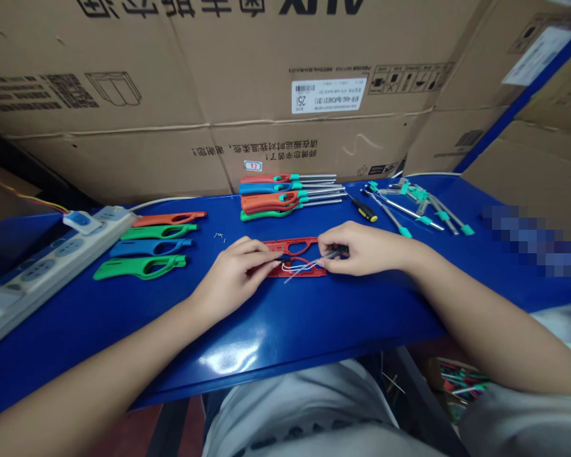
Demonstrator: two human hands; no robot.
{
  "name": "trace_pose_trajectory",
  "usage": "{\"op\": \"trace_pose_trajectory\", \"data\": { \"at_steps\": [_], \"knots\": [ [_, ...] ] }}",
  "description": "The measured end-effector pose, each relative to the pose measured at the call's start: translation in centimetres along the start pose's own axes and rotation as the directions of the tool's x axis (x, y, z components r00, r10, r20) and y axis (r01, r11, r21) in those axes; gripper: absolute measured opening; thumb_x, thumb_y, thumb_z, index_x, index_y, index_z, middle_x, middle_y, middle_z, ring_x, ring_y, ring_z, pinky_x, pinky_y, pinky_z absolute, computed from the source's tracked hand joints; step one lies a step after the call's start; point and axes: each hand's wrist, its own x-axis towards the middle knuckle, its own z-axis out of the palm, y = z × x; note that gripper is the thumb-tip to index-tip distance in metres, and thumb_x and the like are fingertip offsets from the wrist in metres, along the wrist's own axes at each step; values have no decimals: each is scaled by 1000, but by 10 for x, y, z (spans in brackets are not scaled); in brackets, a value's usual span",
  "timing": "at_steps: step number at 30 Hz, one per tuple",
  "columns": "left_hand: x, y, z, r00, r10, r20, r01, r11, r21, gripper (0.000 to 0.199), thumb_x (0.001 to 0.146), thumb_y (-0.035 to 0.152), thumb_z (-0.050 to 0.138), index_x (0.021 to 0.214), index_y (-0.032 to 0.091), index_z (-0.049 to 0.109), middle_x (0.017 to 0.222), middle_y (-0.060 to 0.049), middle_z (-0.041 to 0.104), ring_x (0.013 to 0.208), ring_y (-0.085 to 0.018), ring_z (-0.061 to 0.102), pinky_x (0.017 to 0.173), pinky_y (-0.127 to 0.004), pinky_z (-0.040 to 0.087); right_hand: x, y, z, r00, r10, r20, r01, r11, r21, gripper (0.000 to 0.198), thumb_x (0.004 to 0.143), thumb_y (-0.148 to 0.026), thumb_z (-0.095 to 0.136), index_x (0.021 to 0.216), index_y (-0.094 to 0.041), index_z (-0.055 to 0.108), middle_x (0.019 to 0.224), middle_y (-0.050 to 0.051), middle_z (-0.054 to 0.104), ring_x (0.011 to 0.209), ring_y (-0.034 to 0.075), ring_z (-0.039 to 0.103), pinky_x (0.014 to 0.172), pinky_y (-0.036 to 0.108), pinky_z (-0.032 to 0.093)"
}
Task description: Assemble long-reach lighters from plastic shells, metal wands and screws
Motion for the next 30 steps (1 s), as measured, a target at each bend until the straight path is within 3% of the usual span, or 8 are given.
{"op": "trace_pose_trajectory", "data": {
  "at_steps": [6,17,30],
  "knots": [
    [-1,-5,4,997,73,22,-74,996,53,23,98,19,57,111,19,76,96,-8,73,87,-19,66,77,-34,57,1,-2,3,996,55,71,-50,997,-63,20,87,-31,61,73,-18,56,66,-3,55,58,10,45,56,24,27],
    [-1,-7,9,998,-63,22,65,996,-69,21,96,31,62,100,20,79,92,-7,74,78,-17,70,69,-29,58,0,2,3,989,63,133,-56,997,-55,15,87,-30,61,78,-18,59,71,-1,60,58,11,48,55,24,28],
    [-1,-5,10,993,-109,45,113,989,-96,19,95,31,64,99,20,79,94,-7,76,83,-19,73,77,-30,60,-5,3,1,978,63,201,-61,998,-19,12,98,-29,48,99,-20,54,92,5,64,74,16,56,65,26,40]
  ]
}}
